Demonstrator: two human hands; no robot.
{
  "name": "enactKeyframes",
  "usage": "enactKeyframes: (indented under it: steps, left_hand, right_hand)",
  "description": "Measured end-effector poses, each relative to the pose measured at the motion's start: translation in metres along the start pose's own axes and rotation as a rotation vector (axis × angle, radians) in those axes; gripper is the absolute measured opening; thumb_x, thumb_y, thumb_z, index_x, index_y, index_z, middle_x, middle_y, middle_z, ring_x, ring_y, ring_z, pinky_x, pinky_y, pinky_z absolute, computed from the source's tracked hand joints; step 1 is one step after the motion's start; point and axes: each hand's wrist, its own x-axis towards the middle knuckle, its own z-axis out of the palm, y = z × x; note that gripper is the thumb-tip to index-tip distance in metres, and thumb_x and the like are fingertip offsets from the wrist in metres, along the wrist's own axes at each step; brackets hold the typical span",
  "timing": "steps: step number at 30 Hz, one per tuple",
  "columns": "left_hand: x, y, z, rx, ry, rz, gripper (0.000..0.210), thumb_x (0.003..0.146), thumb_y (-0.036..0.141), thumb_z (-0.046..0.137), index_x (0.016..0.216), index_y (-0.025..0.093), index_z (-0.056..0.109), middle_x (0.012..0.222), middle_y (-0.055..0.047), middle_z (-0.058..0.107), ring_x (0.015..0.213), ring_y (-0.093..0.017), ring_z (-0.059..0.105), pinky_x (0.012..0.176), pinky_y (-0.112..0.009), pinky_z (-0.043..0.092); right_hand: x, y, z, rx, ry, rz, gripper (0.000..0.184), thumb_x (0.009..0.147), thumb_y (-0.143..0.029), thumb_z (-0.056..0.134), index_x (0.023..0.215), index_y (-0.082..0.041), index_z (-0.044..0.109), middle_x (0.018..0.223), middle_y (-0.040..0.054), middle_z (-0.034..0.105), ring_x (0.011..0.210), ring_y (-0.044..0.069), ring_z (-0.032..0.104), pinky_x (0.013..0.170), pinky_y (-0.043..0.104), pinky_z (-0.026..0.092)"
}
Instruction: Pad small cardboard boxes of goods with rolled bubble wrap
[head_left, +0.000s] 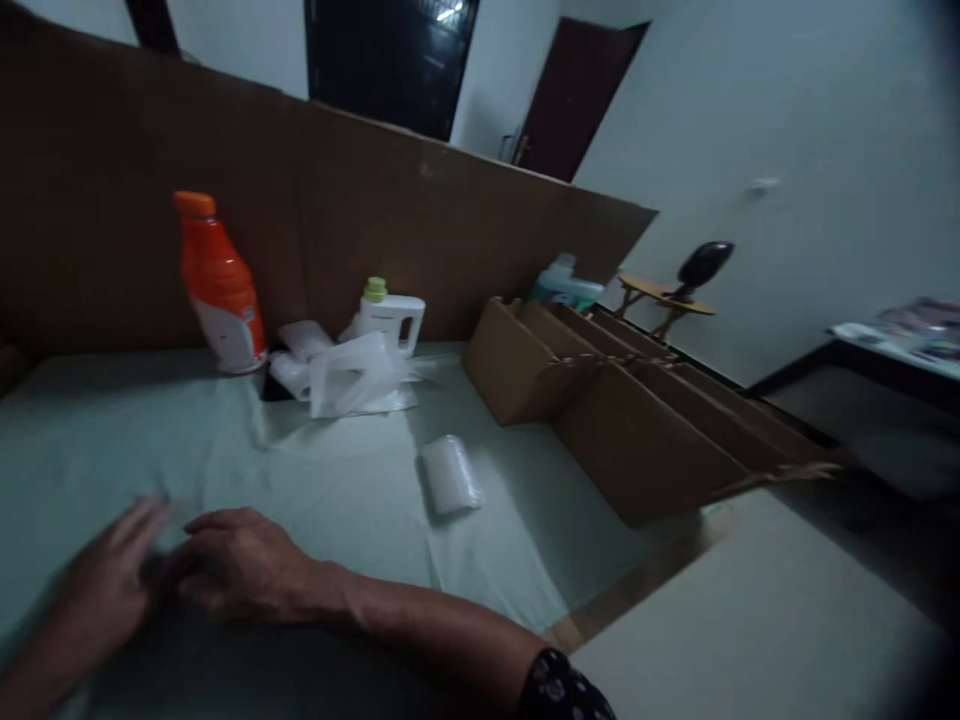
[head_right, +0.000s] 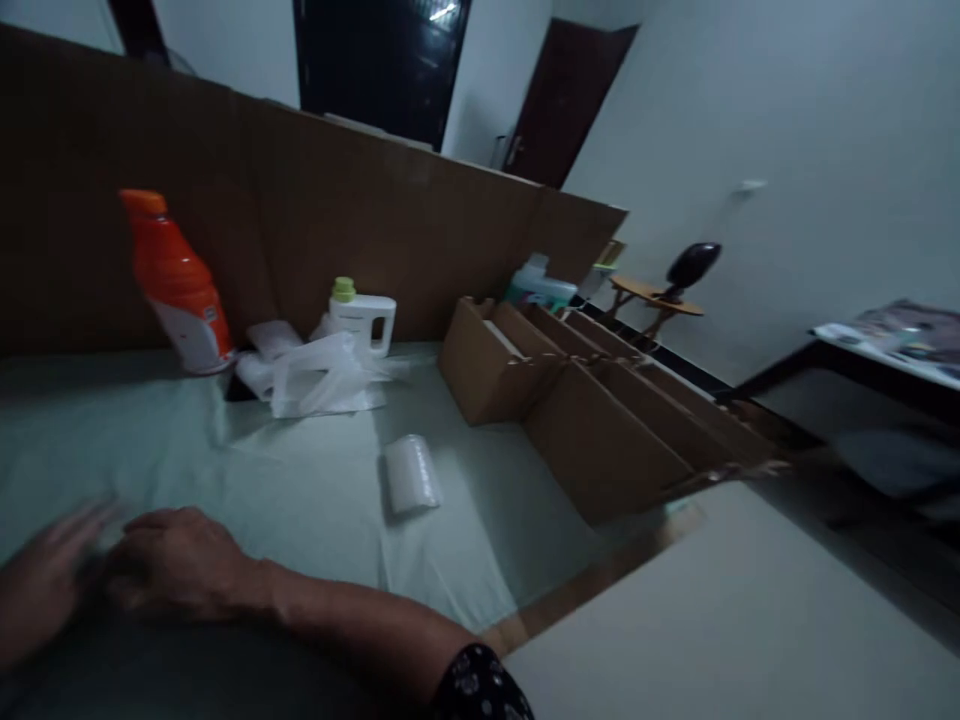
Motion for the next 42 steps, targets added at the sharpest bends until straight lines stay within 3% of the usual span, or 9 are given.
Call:
enactKeyframes:
  steps: [5,9,13,16,24,29,34,38,42]
  left_hand:
    - [-0.032,0.112,0.023,-0.089,0.006,0.184,0.043,0.092,0.045,0.048,0.129,0.033,0.065,0.139,-0.010,0.068,0.129,-0.037,0.064,0.103,-0.059,0.056]
    - [-0.039,0.162,0.014,-0.026,0.007,0.310,0.048,0.095,0.048,0.050,0.135,0.026,0.066,0.147,-0.012,0.063,0.131,-0.034,0.062,0.104,-0.054,0.055]
    - [-0.044,0.177,0.004,-0.015,-0.012,0.263,0.047,0.097,0.048,0.051,0.135,0.024,0.066,0.151,-0.011,0.059,0.137,-0.031,0.057,0.107,-0.048,0.054]
    - [-0.044,0.177,0.000,-0.007,0.007,0.218,0.044,0.099,0.046,0.050,0.131,0.022,0.067,0.149,-0.013,0.060,0.137,-0.030,0.056,0.105,-0.047,0.055]
    - [-0.032,0.193,-0.008,-0.082,0.075,0.190,0.039,0.098,0.042,0.052,0.123,0.018,0.070,0.144,-0.017,0.061,0.135,-0.033,0.056,0.105,-0.051,0.055]
    - [0.006,0.254,0.000,-0.271,-0.018,0.156,0.042,0.097,0.036,0.052,0.133,0.019,0.066,0.151,-0.017,0.055,0.138,-0.034,0.055,0.112,-0.054,0.051]
    - [0.071,0.341,0.024,-0.458,-0.263,0.166,0.066,0.086,0.029,0.069,0.149,0.024,0.052,0.171,-0.018,0.023,0.152,-0.039,0.039,0.119,-0.057,0.042]
    - [0.109,0.378,0.041,-0.412,-0.392,0.181,0.037,0.081,0.017,0.070,0.118,0.020,0.071,0.142,-0.016,0.060,0.129,-0.032,0.061,0.108,-0.045,0.052]
    - [0.136,0.350,0.032,-0.339,-0.285,0.050,0.033,0.085,0.008,0.053,0.109,0.018,0.072,0.115,-0.012,0.069,0.112,-0.026,0.067,0.102,-0.040,0.053]
  right_hand:
    - [-0.084,0.007,-0.159,-0.499,0.223,0.292,0.030,0.088,-0.025,0.070,0.118,-0.021,0.071,0.149,0.0130,0.058,0.135,0.029,0.055,0.111,0.046,0.045]
    - [-0.149,0.035,-0.289,-0.922,0.501,0.657,0.049,0.085,-0.021,0.065,0.133,-0.012,0.063,0.153,0.0212,0.052,0.141,0.036,0.044,0.111,0.048,0.034]
    - [-0.185,0.070,-0.350,-1.029,0.474,0.971,0.050,0.084,-0.028,0.062,0.128,-0.005,0.065,0.130,0.0260,0.067,0.123,0.038,0.054,0.099,0.045,0.033]
    - [-0.199,0.080,-0.360,-0.976,0.380,1.017,0.033,0.089,-0.028,0.052,0.105,-0.014,0.077,0.103,0.0181,0.077,0.103,0.031,0.062,0.090,0.041,0.032]
    - [-0.252,0.055,-0.348,-0.892,0.453,0.758,0.024,0.087,-0.029,0.057,0.079,-0.020,0.078,0.091,0.0097,0.078,0.097,0.025,0.067,0.090,0.037,0.037]
    - [-0.303,0.027,-0.328,-0.839,0.658,0.475,0.020,0.091,-0.035,0.061,0.086,-0.023,0.077,0.094,0.0060,0.079,0.098,0.025,0.070,0.094,0.041,0.045]
    - [-0.324,-0.009,-0.306,-0.926,0.897,0.268,0.015,0.096,-0.032,0.063,0.104,-0.023,0.072,0.113,0.0081,0.076,0.110,0.027,0.069,0.099,0.046,0.049]
    - [-0.334,-0.018,-0.292,-0.946,0.881,0.257,0.012,0.097,-0.026,0.063,0.107,-0.023,0.070,0.124,0.0103,0.072,0.115,0.028,0.067,0.096,0.046,0.050]
    - [-0.347,-0.015,-0.278,-0.915,0.839,0.265,0.012,0.098,-0.021,0.061,0.107,-0.023,0.069,0.125,0.0114,0.070,0.116,0.028,0.067,0.095,0.046,0.050]
